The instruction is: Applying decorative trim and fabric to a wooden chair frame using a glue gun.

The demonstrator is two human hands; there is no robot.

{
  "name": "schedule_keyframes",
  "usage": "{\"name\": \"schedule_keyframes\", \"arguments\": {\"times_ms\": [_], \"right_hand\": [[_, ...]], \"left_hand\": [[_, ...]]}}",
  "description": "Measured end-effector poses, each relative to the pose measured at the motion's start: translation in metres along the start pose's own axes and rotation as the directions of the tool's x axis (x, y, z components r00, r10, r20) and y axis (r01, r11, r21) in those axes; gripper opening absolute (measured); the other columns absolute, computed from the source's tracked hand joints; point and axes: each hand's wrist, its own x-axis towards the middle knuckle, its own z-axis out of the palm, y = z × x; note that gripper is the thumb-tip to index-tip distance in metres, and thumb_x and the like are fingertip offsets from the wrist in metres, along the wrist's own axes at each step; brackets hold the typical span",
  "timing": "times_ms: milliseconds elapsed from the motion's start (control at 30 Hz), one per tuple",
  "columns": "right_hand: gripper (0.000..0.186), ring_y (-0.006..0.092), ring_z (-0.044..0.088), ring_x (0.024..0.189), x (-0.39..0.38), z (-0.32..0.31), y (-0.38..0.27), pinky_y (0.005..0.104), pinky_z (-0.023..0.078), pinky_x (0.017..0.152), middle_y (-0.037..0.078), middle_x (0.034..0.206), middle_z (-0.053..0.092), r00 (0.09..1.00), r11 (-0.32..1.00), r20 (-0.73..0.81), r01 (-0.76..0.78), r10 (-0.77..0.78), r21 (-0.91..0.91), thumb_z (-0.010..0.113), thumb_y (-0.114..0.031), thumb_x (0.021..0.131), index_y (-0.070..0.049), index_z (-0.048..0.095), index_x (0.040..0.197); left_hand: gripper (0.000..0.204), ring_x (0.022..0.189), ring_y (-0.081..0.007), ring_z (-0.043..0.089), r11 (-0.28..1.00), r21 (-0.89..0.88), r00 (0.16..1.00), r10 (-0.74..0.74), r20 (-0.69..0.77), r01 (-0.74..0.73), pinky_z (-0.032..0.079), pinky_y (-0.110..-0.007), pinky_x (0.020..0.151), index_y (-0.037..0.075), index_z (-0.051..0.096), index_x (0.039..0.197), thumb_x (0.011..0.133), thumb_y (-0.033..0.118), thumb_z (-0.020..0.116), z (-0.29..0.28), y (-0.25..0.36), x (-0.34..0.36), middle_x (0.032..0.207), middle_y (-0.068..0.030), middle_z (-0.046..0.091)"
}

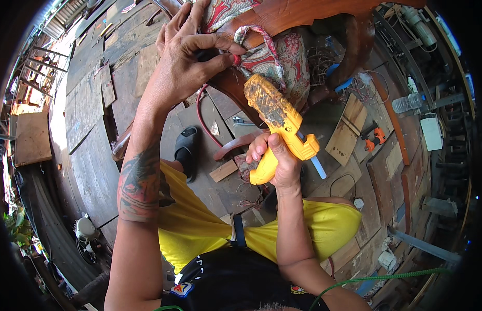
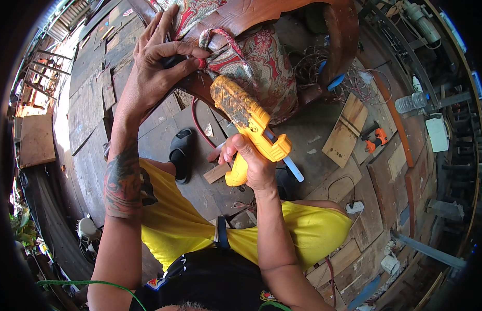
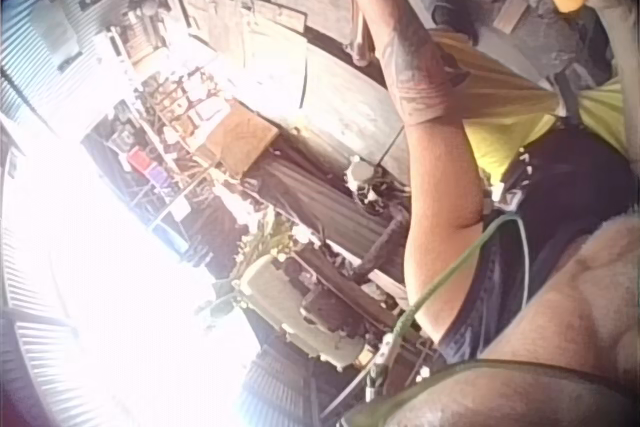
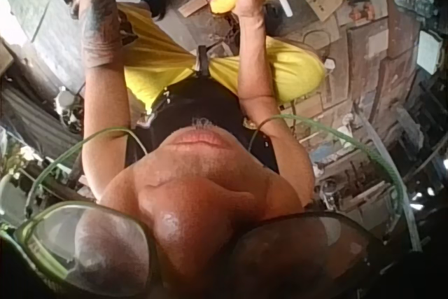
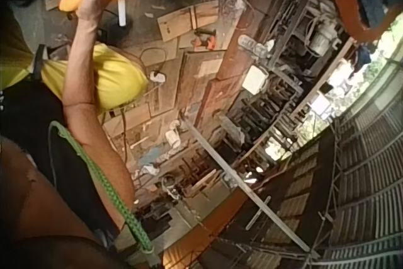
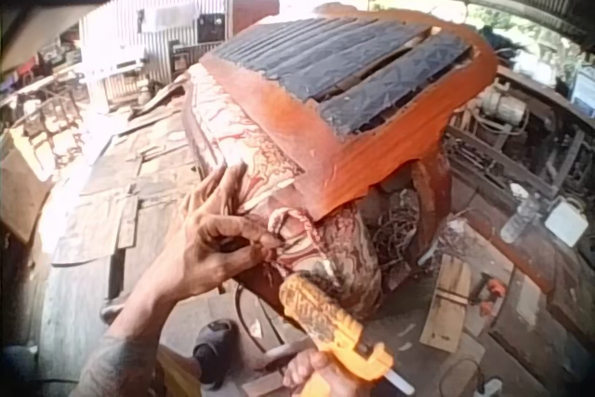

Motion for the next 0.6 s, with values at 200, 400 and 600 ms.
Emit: {"name": "schedule_keyframes", "arguments": {"times_ms": [200,400,600], "right_hand": [[0.038,0.0172,0.062,0.07,0.0,-0.002,0.0,0.0464,0.061,0.08,0.005,0.075,0.061,1.0,1.0,0.005,-0.019,0.019,-0.015,0.066,-0.037,0.108,-0.005,0.065,0.088],[0.039,0.0179,0.062,0.068,0.0,-0.005,-0.001,0.0453,0.061,0.079,0.006,0.073,0.061,0.999,0.999,-0.016,-0.042,0.042,-0.015,0.066,-0.036,0.108,-0.005,0.066,0.086],[0.038,0.018,0.062,0.067,0.0,0.003,-0.005,0.0424,0.061,0.076,0.006,0.071,0.06,0.999,0.999,-0.019,-0.031,0.031,0.008,0.067,-0.035,0.108,-0.005,0.066,0.085]], "left_hand": [[0.026,0.164,-0.0459,0.017,1.0,-0.004,0.999,0.029,-0.016,-0.029,0.015,-0.057,0.131,0.031,0.086,0.115,0.088,0.034,0.085,0.001,0.0,-0.002,0.174,-0.0244,0.029],[0.026,0.164,-0.0456,0.017,1.0,0.013,1.0,-0.007,0.005,0.007,0.015,-0.057,0.131,0.032,0.086,0.114,0.088,0.036,0.085,0.0,0.003,-0.002,0.175,-0.0228,0.029],[0.026,0.164,-0.0451,0.019,0.999,0.048,1.0,0.013,-0.01,-0.013,0.015,-0.058,0.13,0.033,0.086,0.114,0.088,0.037,0.085,0.001,-0.003,-0.001,0.175,-0.0215,0.029]]}}
